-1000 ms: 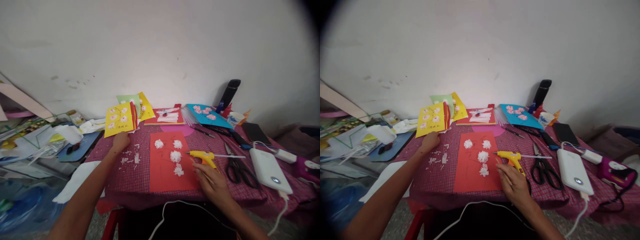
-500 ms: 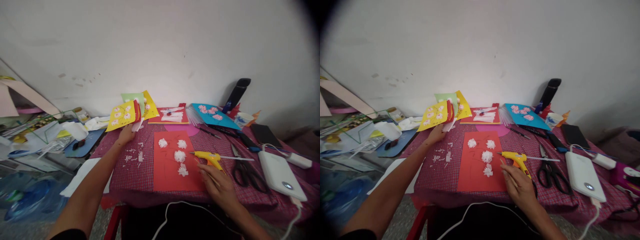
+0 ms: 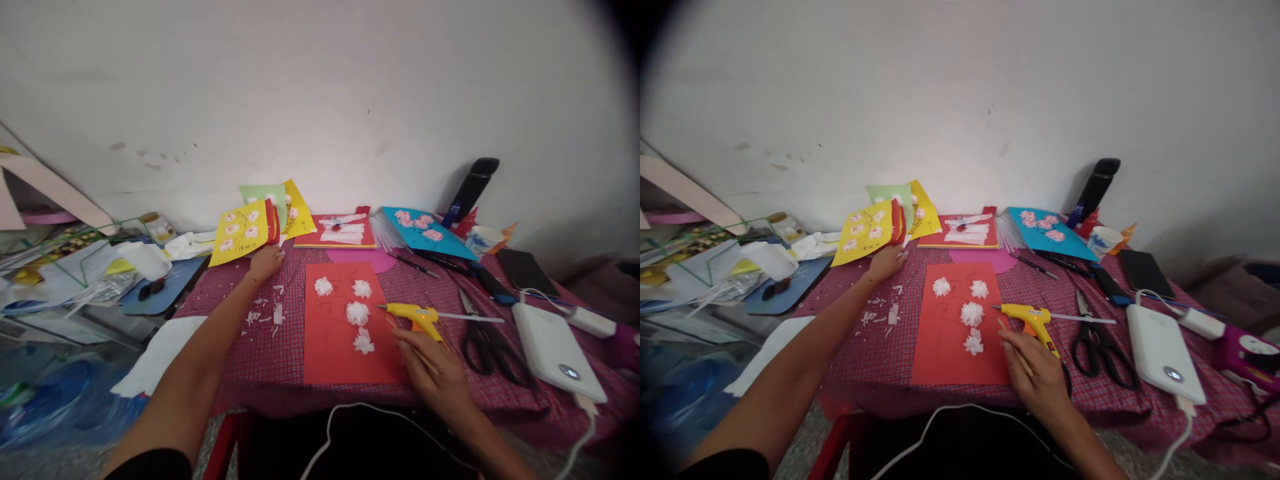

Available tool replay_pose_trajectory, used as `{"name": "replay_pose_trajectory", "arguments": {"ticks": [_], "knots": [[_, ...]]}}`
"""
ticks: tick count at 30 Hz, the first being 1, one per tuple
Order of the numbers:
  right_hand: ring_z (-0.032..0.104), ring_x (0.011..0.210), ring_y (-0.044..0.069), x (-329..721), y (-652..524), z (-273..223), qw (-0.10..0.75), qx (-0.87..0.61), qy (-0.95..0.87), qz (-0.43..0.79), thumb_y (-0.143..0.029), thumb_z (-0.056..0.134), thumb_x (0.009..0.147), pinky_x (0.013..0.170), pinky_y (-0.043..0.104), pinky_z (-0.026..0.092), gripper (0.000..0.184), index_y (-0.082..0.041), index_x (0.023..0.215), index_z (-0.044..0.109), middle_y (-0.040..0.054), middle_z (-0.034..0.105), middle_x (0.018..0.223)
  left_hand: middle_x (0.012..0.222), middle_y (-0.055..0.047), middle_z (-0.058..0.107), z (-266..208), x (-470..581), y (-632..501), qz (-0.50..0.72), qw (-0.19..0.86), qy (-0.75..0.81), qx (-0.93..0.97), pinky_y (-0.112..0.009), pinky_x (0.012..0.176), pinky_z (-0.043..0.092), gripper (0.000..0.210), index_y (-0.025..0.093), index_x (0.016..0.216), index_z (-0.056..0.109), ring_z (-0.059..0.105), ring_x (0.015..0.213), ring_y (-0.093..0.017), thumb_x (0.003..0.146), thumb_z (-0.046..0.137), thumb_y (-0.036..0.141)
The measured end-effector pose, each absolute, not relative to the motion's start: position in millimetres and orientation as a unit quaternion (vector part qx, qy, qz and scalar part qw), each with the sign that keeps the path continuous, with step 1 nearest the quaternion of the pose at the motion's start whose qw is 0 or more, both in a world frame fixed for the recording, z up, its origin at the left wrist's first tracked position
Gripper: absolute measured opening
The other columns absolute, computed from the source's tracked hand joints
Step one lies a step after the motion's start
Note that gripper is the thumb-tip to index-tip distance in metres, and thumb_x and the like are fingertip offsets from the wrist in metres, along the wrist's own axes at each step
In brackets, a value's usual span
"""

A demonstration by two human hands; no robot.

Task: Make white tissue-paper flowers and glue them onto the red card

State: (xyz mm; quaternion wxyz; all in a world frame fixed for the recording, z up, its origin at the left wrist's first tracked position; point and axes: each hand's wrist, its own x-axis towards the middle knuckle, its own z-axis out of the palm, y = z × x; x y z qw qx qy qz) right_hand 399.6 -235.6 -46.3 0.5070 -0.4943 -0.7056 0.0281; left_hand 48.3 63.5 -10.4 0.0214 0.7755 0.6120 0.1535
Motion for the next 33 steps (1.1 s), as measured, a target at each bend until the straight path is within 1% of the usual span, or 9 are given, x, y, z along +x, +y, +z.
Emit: {"name": "replay_pose_trajectory", "arguments": {"ticks": [5, 9, 11, 13, 15, 17, 19, 23, 33], "knots": [[0.076, 0.083, 0.022, 398.9, -235.9, -45.1, 0.513, -0.504, -0.695, 0.02, -0.019, 0.061, 0.094, 0.075, 0.033, 0.061, 0.023, -0.025, 0.113, 0.072, 0.0057, 0.078, 0.097, 0.104, -0.015, 0.071, 0.1, 65.8, 60.6, 0.21, 0.076, 0.622, 0.751, -0.035, 0.098, 0.045, 0.021, 0.016, 0.086, 0.072, 0.062, 0.111, -0.028, 0.091, 0.056, 0.027], [0.075, 0.087, 0.022, 401.2, -236.9, -45.8, 0.523, -0.498, -0.692, 0.009, -0.017, 0.059, 0.095, 0.08, 0.035, 0.061, 0.032, -0.026, 0.124, 0.068, 0.0072, 0.078, 0.102, 0.099, -0.013, 0.072, 14.3, 78.9, 38.5, 0.285, 0.139, 0.608, 0.728, -0.032, 0.092, 0.047, 0.023, 0.015, 0.082, 0.07, 0.063, 0.108, -0.027, 0.089, 0.056, 0.031], [0.074, 0.093, 0.023, 400.2, -239.5, -42.4, 0.533, -0.495, -0.686, 0.012, -0.016, 0.058, 0.095, 0.084, 0.038, 0.06, 0.036, -0.026, 0.128, 0.067, 0.0084, 0.077, 0.107, 0.091, -0.011, 0.073, 16.7, 89.5, 13.4, 0.314, 0.194, 0.594, 0.715, -0.031, 0.082, 0.05, 0.03, 0.013, 0.087, 0.07, 0.067, 0.094, -0.024, 0.091, 0.053, 0.037], [0.074, 0.092, 0.023, 395.2, -244.7, -34.1, 0.546, -0.493, -0.676, 0.031, -0.015, 0.056, 0.096, 0.082, 0.038, 0.06, 0.035, -0.027, 0.127, 0.068, 0.0081, 0.076, 0.105, 0.09, -0.011, 0.074, 14.8, 103.7, -21.6, 0.333, 0.261, 0.575, 0.701, -0.03, 0.073, 0.052, 0.038, 0.011, 0.098, 0.069, 0.068, 0.082, -0.02, 0.095, 0.045, 0.041], [0.073, 0.081, 0.021, 386.1, -251.5, -22.1, 0.555, -0.484, -0.673, 0.063, -0.015, 0.055, 0.096, 0.074, 0.035, 0.06, 0.035, -0.028, 0.126, 0.068, 0.0062, 0.075, 0.098, 0.092, -0.011, 0.074, 11.2, 119.8, -61.8, 0.344, 0.346, 0.538, 0.688, -0.028, 0.07, 0.054, 0.041, 0.012, 0.1, 0.068, 0.069, 0.076, -0.017, 0.094, 0.047, 0.046], [0.073, 0.079, 0.02, 374.9, -258.2, -9.8, 0.559, -0.459, -0.685, 0.086, -0.013, 0.055, 0.095, 0.072, 0.034, 0.06, 0.038, -0.029, 0.128, 0.066, 0.005, 0.076, 0.097, 0.09, -0.012, 0.073, 8.8, 135.4, -99.3, 0.389, 0.565, 0.46, 0.564, -0.029, 0.069, 0.054, 0.039, 0.011, 0.094, 0.069, 0.068, 0.072, -0.017, 0.082, 0.069, 0.049], [0.074, 0.086, 0.021, 365.2, -262.8, -1.0, 0.558, -0.442, -0.696, 0.096, -0.011, 0.055, 0.095, 0.076, 0.034, 0.06, 0.041, -0.03, 0.13, 0.065, 0.0047, 0.076, 0.099, 0.084, -0.009, 0.072, 8.1, 148.6, -127.5, 0.388, 0.655, 0.429, 0.486, -0.028, 0.067, 0.054, 0.039, 0.012, 0.088, 0.07, 0.066, 0.069, -0.015, 0.072, 0.081, 0.046], [0.074, 0.094, 0.021, 357.9, -264.6, 1.8, 0.555, -0.435, -0.7, 0.111, -0.009, 0.054, 0.095, 0.08, 0.033, 0.06, 0.04, -0.028, 0.128, 0.065, 0.0056, 0.077, 0.103, 0.081, -0.005, 0.07, 7.4, 164.6, -151.0, 0.383, 0.701, 0.404, 0.446, -0.028, 0.067, 0.056, 0.036, 0.013, 0.082, 0.071, 0.065, 0.068, -0.013, 0.069, 0.087, 0.042], [0.074, 0.09, 0.019, 359.6, -261.2, -13.0, 0.544, -0.454, -0.693, 0.131, -0.013, 0.054, 0.097, 0.079, 0.032, 0.06, 0.031, -0.026, 0.122, 0.068, 0.0061, 0.077, 0.101, 0.078, -0.004, 0.07, 7.9, 171.5, -158.9, 0.364, 0.72, 0.381, 0.452, -0.028, 0.068, 0.054, 0.031, 0.013, 0.081, 0.071, 0.065, 0.067, -0.013, 0.074, 0.083, 0.04]]}}
